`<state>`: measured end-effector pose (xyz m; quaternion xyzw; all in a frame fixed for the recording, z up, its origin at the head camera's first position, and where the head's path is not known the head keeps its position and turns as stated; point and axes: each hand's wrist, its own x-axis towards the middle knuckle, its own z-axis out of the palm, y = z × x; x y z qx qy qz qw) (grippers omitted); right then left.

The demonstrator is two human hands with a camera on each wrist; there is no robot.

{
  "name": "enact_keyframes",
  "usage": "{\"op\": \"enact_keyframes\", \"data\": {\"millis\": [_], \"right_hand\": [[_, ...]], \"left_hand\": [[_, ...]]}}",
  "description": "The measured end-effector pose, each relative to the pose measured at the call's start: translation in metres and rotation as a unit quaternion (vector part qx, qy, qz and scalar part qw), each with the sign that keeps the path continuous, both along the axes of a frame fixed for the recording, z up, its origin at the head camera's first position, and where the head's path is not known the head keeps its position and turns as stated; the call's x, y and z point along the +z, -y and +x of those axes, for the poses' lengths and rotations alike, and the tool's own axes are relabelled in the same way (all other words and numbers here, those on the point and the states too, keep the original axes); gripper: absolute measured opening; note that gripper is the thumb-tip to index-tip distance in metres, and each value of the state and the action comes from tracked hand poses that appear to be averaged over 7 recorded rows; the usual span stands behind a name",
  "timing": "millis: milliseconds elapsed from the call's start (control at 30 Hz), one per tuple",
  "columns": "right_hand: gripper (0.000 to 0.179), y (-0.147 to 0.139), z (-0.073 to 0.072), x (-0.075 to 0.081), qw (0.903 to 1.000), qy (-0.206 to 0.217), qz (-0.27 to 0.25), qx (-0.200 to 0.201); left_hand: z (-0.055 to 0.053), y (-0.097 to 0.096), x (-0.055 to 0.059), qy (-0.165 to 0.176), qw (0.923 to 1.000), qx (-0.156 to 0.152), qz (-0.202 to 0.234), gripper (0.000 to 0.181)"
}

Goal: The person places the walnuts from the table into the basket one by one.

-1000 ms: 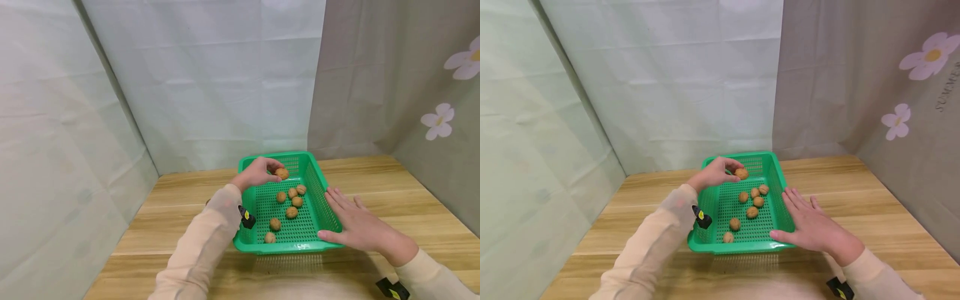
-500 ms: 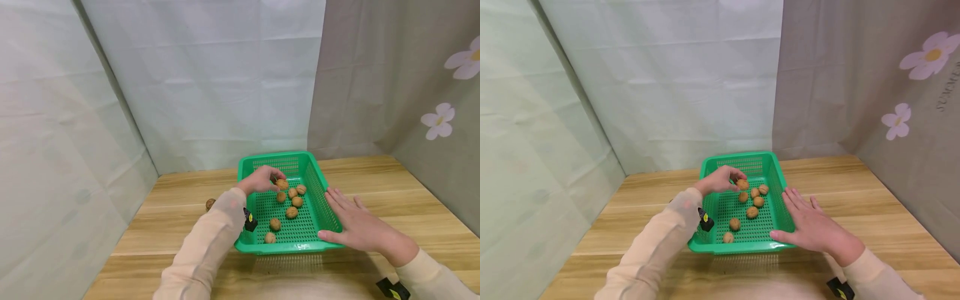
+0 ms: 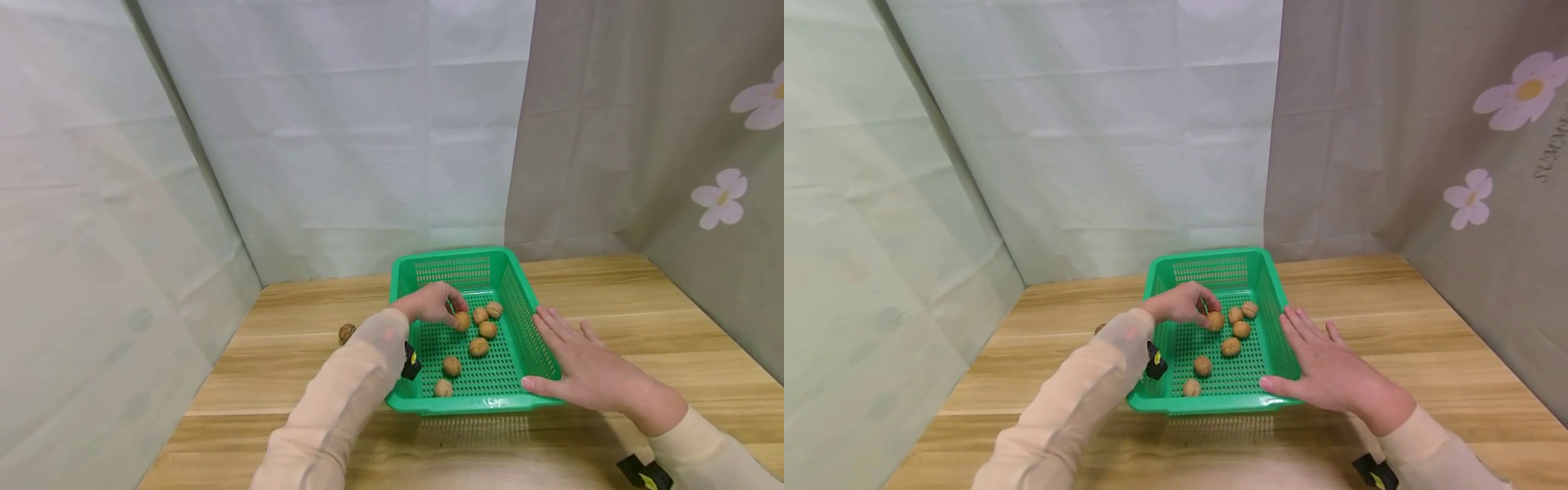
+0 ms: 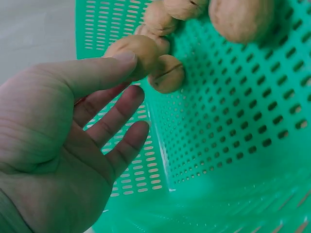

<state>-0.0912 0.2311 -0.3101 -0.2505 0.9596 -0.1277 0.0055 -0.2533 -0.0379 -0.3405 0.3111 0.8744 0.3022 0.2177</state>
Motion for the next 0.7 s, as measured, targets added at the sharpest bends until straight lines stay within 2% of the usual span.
{"op": "enact_keyframes", "data": {"millis": [133, 400, 500, 600, 700], "right_hand": [[0.099, 0.0, 0.0, 0.0, 1.0, 0.002, -0.004, 0.0], [0.099, -0.001, 0.0, -0.001, 1.0, -0.006, -0.002, 0.003], [0.099, 0.0, -0.001, -0.002, 1.0, -0.005, -0.003, 0.005], [0.099, 0.002, -0.001, -0.002, 1.0, -0.003, -0.003, 0.006], [0.098, 0.004, -0.001, -0.002, 1.0, -0.002, -0.003, 0.008]], "left_hand": [[0.0, -0.001, -0.002, 0.007, 0.9999, -0.011, -0.001, 0.029], [0.0, -0.001, 0.002, -0.013, 0.9999, 0.003, 0.005, 0.028], [0.001, 0.003, 0.005, -0.019, 0.9995, 0.007, 0.024, 0.028], [0.003, 0.008, 0.014, -0.02, 0.9983, 0.013, 0.054, 0.026], [0.007, 0.012, 0.028, -0.022, 0.9963, 0.018, 0.081, 0.026]]}}
